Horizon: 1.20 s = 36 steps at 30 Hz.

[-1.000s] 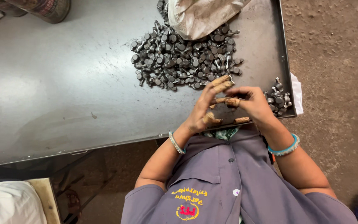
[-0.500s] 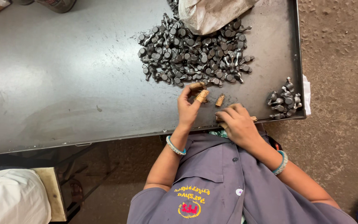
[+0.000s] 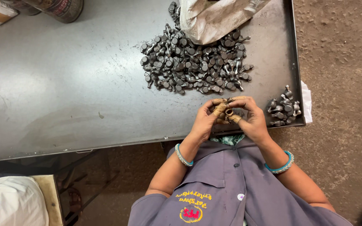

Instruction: The person picks small dark metal castings one at a time from a pile on a metal table, turns them over in their hands, and places them into a small wooden box or a white sack on the table. They occasionally sweep handfuls of castings together and refill the box from the sack.

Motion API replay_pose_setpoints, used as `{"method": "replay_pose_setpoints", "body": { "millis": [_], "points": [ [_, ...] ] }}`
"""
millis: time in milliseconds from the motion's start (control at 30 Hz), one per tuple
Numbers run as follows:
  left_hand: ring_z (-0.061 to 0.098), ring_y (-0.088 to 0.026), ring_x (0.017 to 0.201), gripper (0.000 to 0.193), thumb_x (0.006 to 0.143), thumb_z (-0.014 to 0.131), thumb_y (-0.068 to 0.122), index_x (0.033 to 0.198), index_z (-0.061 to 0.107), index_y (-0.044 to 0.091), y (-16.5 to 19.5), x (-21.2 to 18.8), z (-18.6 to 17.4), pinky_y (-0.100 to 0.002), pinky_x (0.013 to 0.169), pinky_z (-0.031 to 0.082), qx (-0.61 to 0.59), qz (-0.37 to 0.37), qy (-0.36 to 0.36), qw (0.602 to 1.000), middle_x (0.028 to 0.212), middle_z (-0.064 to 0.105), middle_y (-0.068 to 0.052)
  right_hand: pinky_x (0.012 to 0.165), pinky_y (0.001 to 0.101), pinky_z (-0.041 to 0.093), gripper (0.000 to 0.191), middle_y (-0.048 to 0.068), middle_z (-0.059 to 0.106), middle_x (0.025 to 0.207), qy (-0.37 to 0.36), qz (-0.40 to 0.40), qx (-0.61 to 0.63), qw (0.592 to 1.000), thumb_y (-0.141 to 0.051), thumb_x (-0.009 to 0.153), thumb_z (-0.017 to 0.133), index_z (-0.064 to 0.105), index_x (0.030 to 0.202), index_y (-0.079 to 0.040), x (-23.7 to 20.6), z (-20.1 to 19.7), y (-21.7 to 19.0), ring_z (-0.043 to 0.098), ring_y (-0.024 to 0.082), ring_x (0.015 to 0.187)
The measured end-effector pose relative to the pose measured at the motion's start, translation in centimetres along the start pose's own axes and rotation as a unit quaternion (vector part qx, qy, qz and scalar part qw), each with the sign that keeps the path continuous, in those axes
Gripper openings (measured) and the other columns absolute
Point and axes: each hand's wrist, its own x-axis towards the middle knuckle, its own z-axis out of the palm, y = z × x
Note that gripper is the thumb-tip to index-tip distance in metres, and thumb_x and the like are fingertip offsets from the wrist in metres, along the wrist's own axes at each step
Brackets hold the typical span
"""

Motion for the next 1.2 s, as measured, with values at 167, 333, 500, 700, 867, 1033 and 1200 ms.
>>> {"method": "replay_pose_setpoints", "body": {
  "millis": [167,333,500,700,867,1033,1200],
  "points": [
    [0.075,-0.019,0.091,0.018,0.097,0.073,0.010,0.112,0.064,0.005,0.8,0.2,-0.1,-0.031,0.071,0.062,-0.061,-0.029,0.010,0.998,0.104,0.075,-0.008,0.111,0.0408,0.048,0.077,0.014,0.038,0.158,0.019,-0.087,0.050,0.995,-0.001,0.081,0.079,0.041,0.148,-0.011,0.5,0.0,-1.3,0.044,0.025,0.146],
    [0.074,-0.019,0.088,0.019,0.095,0.073,0.009,0.111,0.065,0.005,1.2,0.7,-0.3,-0.033,0.071,0.063,-0.066,-0.025,0.042,0.997,0.102,0.074,-0.007,0.114,0.0483,0.051,0.089,0.015,0.020,0.167,0.012,-0.220,-0.010,0.975,-0.024,0.084,0.084,0.033,0.157,-0.024,-0.5,0.1,-2.6,0.032,0.031,0.155],
    [0.073,-0.017,0.089,0.019,0.094,0.075,0.007,0.110,0.065,0.004,0.9,0.8,-0.6,-0.036,0.074,0.064,-0.068,0.001,0.022,0.997,0.102,0.072,-0.006,0.118,0.0523,0.049,0.084,0.017,0.018,0.168,-0.022,-0.243,-0.066,0.967,-0.040,0.090,0.075,0.030,0.161,-0.028,-0.3,0.4,-2.2,0.033,0.038,0.156],
    [0.070,-0.014,0.094,0.021,0.093,0.075,0.003,0.112,0.068,0.002,1.0,0.6,0.1,-0.028,0.082,0.059,0.034,0.074,-0.003,0.997,0.106,0.073,-0.005,0.113,0.0572,0.047,0.072,0.019,0.018,0.167,-0.079,-0.290,-0.160,0.940,-0.049,0.092,0.069,0.038,0.154,-0.029,0.8,0.8,-1.6,0.037,0.047,0.148],
    [0.065,-0.011,0.088,0.012,0.102,0.070,0.008,0.111,0.074,0.002,3.5,0.0,0.2,-0.025,0.079,0.054,0.303,0.253,0.070,0.916,0.105,0.074,-0.003,0.106,0.0495,0.060,0.061,0.017,0.018,0.169,-0.013,-0.259,-0.016,0.966,-0.049,0.106,0.055,0.035,0.161,-0.031,1.6,0.4,-1.7,0.046,0.044,0.148],
    [0.068,-0.019,0.081,0.017,0.090,0.074,0.010,0.107,0.072,0.006,7.4,-1.7,-1.0,-0.032,0.068,0.053,0.484,0.291,0.192,0.803,0.099,0.066,-0.006,0.098,0.0463,0.059,0.058,0.019,0.022,0.171,0.005,-0.086,-0.271,0.959,-0.045,0.106,0.054,0.039,0.159,-0.028,0.6,-1.8,-2.9,0.055,0.039,0.140],
    [0.069,-0.024,0.082,0.027,0.083,0.085,0.023,0.104,0.073,0.011,7.7,-2.8,0.3,-0.036,0.070,0.055,0.567,0.247,0.159,0.769,0.093,0.063,-0.007,0.085,0.0454,0.058,0.070,0.022,0.026,0.166,-0.050,-0.007,-0.415,0.908,-0.049,0.092,0.063,0.042,0.156,-0.032,0.6,-1.5,-3.9,0.057,0.041,0.130]
  ]
}}
